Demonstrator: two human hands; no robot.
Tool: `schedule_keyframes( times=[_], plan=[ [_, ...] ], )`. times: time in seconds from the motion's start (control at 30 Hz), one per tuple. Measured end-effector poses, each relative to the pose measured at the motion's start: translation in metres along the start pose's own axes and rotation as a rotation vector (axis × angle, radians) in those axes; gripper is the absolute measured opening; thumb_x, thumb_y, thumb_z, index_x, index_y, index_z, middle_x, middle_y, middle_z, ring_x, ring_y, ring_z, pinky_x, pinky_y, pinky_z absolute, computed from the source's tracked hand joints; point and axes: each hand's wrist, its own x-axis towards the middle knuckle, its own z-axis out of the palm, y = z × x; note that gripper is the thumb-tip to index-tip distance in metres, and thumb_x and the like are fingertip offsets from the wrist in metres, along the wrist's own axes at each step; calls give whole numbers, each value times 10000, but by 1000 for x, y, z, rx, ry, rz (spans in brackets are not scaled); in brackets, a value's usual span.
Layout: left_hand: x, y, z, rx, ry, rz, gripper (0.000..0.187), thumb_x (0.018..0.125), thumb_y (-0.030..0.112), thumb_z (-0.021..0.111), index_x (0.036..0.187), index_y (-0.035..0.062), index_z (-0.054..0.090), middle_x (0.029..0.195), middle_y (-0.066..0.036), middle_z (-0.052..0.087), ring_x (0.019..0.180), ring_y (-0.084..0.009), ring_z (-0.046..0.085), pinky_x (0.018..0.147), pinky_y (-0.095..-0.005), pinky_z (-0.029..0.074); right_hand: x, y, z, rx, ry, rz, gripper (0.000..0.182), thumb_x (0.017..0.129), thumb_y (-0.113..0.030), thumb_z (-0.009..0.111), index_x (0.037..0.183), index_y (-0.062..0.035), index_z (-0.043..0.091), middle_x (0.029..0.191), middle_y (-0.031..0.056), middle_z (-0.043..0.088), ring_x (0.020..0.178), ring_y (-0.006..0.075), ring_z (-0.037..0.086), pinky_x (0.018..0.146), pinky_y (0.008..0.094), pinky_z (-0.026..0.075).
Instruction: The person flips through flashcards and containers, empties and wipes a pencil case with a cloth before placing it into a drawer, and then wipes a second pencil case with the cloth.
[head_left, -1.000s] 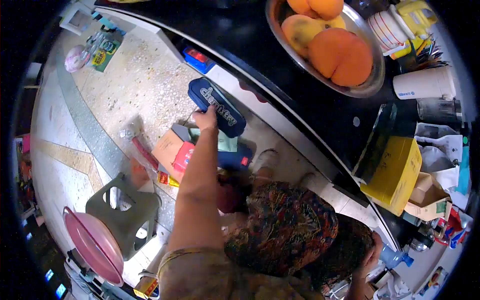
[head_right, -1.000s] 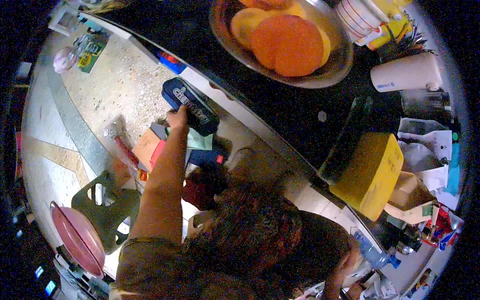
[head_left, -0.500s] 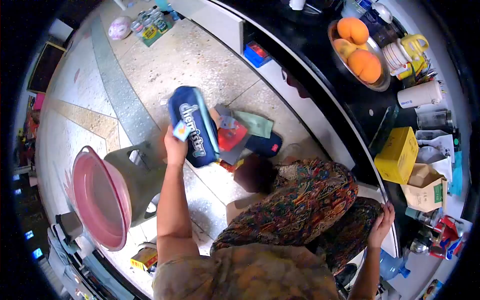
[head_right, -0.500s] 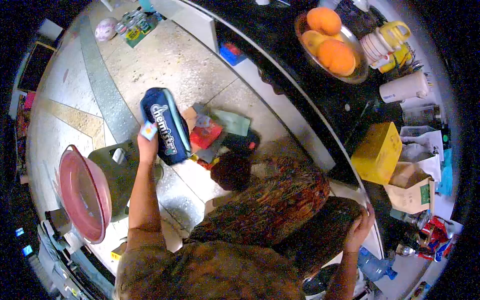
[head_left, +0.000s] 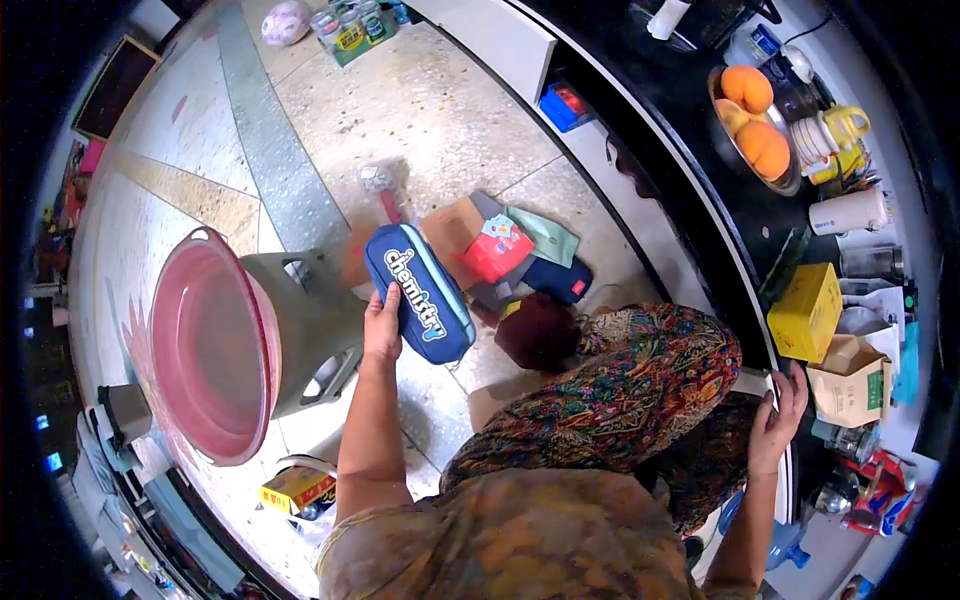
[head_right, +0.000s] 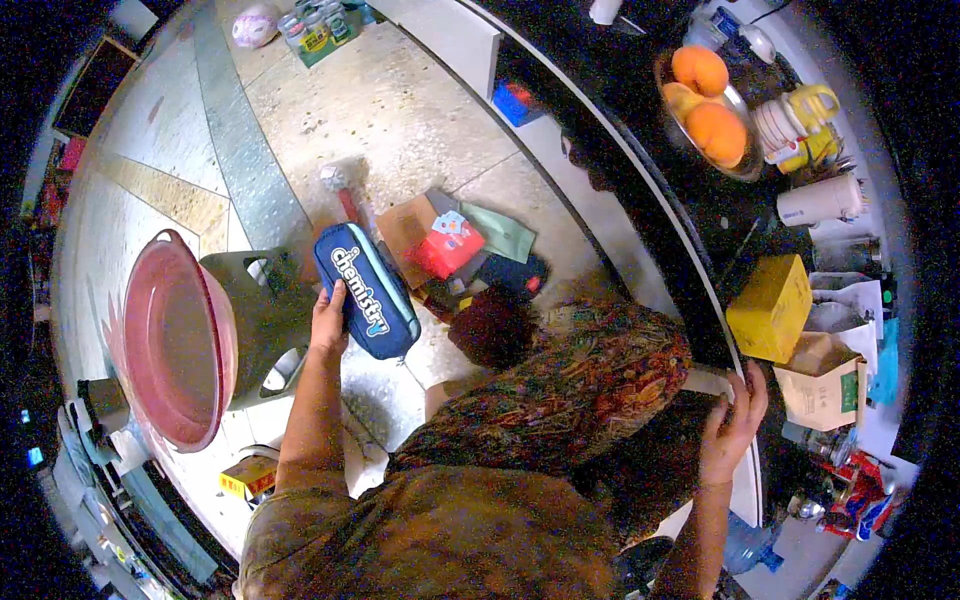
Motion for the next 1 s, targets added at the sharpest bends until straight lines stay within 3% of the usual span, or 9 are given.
schedule_keyframes(
  times=[0.2,0.4,0.57,0.67,0.73,0.8,0.87,0.93,1.0],
  plan=[
    [8,0,-9,-103,-51,36,240,857,170,464,1068,56,479,995,-53,561,883,-161,540,785,-290,440,37,-69,-5,123,-65,-92,256,734,12,446,975,-17,527,1155,170,426,1080,324,393,919,375,300],
    [-8,15,1,-240,-118,11,263,859,186,461,1096,74,455,1032,-46,548,889,-171,543,797,-319,436,58,-121,6,259,-83,-377,296,676,31,479,956,-40,543,1097,160,472,1027,326,439,886,393,342],
    [-20,21,11,-308,-208,-48,272,863,242,444,1081,81,468,1029,-47,551,907,-170,544,805,-324,439,75,-162,29,370,-261,-470,356,678,-2,517,1030,-48,497,1074,159,483,995,303,465,852,374,373],
    [-23,18,13,-319,-273,-67,306,859,284,440,1088,82,468,1028,-51,555,911,-165,548,804,-317,446,78,-183,59,572,-426,-439,361,716,-40,534,1071,-44,470,1064,167,486,953,289,495,835,352,386],
    [-29,14,21,-390,-301,-151,360,845,306,458,1120,74,448,1053,-60,547,933,-179,543,821,-331,437,72,-198,90,964,-679,-144,332,774,-114,516,1088,-28,451,1043,195,495,922,286,517,809,349,403],
    [-41,13,35,-475,-383,-229,446,824,351,477,1158,61,421,1117,-89,513,999,-226,508,879,-376,390,63,-216,119,975,-836,-59,354,821,-137,492,1145,-23,406,977,144,536,897,182,530,772,289,422],
    [-50,5,48,-517,-450,-279,471,823,374,465,1168,58,412,1126,-101,505,1019,-243,491,896,-390,369,41,-231,154,1092,-827,-113,373,829,-144,484,1155,3,380,955,143,553,849,177,545,745,279,431],
    [-52,-5,55,-592,-451,-302,498,832,414,424,1175,53,407,1147,-116,487,1038,-256,474,906,-398,352,35,-241,152,1064,-853,-14,380,809,-121,520,1134,28,395,954,130,562,829,164,548,735,270,435],
    [-55,-4,60,-492,-431,-309,515,840,438,391,1197,67,380,1164,-105,468,1053,-244,453,918,-402,324,26,-239,170,1286,-689,83,362,743,-166,585,1039,14,481,898,162,580,804,251,575,706,343,445]
  ],
)
